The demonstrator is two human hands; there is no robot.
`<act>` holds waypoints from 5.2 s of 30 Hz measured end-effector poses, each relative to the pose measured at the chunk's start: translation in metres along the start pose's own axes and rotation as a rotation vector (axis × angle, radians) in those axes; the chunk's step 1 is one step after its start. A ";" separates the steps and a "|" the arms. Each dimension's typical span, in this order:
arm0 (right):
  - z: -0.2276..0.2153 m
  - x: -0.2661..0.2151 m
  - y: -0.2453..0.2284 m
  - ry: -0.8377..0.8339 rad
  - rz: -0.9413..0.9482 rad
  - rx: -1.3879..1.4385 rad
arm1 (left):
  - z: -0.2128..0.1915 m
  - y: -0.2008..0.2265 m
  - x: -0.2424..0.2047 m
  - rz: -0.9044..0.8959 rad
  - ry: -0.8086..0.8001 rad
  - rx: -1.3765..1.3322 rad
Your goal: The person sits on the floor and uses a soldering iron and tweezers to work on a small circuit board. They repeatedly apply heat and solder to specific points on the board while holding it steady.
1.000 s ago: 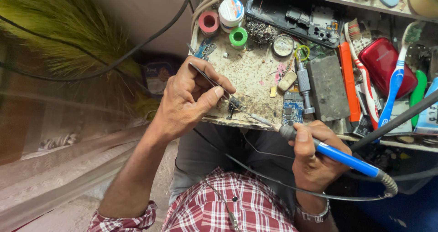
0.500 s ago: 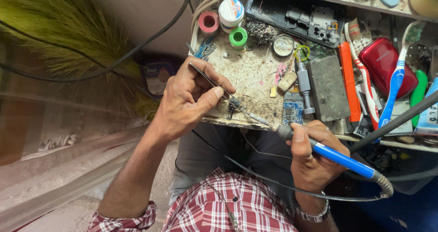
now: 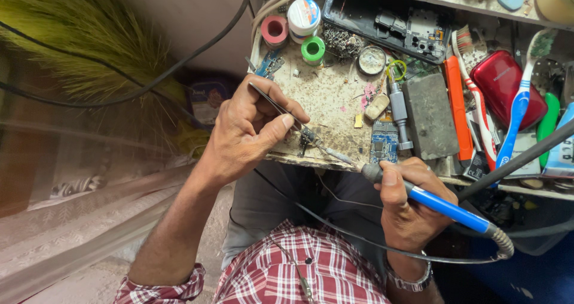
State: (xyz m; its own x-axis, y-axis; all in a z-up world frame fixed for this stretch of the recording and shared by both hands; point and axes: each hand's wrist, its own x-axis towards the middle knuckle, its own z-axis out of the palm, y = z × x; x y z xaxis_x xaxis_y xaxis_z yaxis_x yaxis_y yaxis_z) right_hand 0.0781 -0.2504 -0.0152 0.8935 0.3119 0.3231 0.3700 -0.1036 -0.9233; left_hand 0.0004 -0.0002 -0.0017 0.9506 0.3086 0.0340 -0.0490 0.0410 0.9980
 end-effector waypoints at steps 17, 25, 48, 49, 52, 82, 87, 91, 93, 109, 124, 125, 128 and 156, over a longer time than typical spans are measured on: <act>0.000 -0.001 0.003 0.008 -0.005 -0.007 | 0.000 0.001 0.000 -0.004 0.003 0.005; -0.001 -0.004 0.008 0.046 0.010 0.047 | 0.000 0.000 0.001 -0.007 0.011 0.008; -0.012 -0.015 0.015 0.148 -0.081 0.125 | 0.002 -0.003 0.000 0.001 0.041 0.006; -0.011 -0.015 0.015 0.147 -0.085 0.125 | 0.002 -0.002 0.000 0.010 0.040 0.006; -0.011 -0.012 0.012 0.124 -0.114 0.110 | 0.003 0.003 -0.001 0.059 0.033 0.029; 0.051 0.025 -0.019 -0.203 -0.282 -0.005 | 0.022 0.020 -0.030 0.812 0.063 0.513; 0.056 0.023 -0.016 -0.172 -0.270 0.026 | 0.021 0.014 -0.031 0.791 0.060 0.451; 0.048 0.036 -0.015 -0.224 -0.543 -0.240 | 0.017 0.008 -0.032 0.726 0.159 0.406; 0.042 0.042 -0.015 -0.302 -0.632 -0.335 | 0.011 0.006 -0.035 0.669 0.193 0.358; 0.015 0.020 -0.016 -0.165 -0.628 -0.460 | 0.010 0.006 -0.029 0.417 0.104 0.348; 0.003 0.011 -0.010 -0.088 -0.571 -0.427 | 0.021 0.010 -0.009 0.341 -0.009 0.373; 0.003 0.010 -0.010 -0.087 -0.569 -0.426 | 0.021 0.009 -0.009 0.340 0.006 0.366; 0.002 0.010 -0.009 -0.088 -0.576 -0.424 | 0.022 0.008 -0.009 0.323 0.034 0.336; -0.003 0.012 -0.006 -0.094 -0.580 -0.397 | 0.032 0.011 -0.013 0.353 0.100 0.380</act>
State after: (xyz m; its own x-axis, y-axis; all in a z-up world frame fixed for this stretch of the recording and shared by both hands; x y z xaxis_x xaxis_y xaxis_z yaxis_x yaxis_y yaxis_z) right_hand 0.0873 -0.2490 -0.0046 0.5056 0.4989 0.7039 0.8601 -0.2272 -0.4567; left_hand -0.0024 -0.0338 0.0104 0.8616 0.3311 0.3847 -0.2286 -0.4235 0.8766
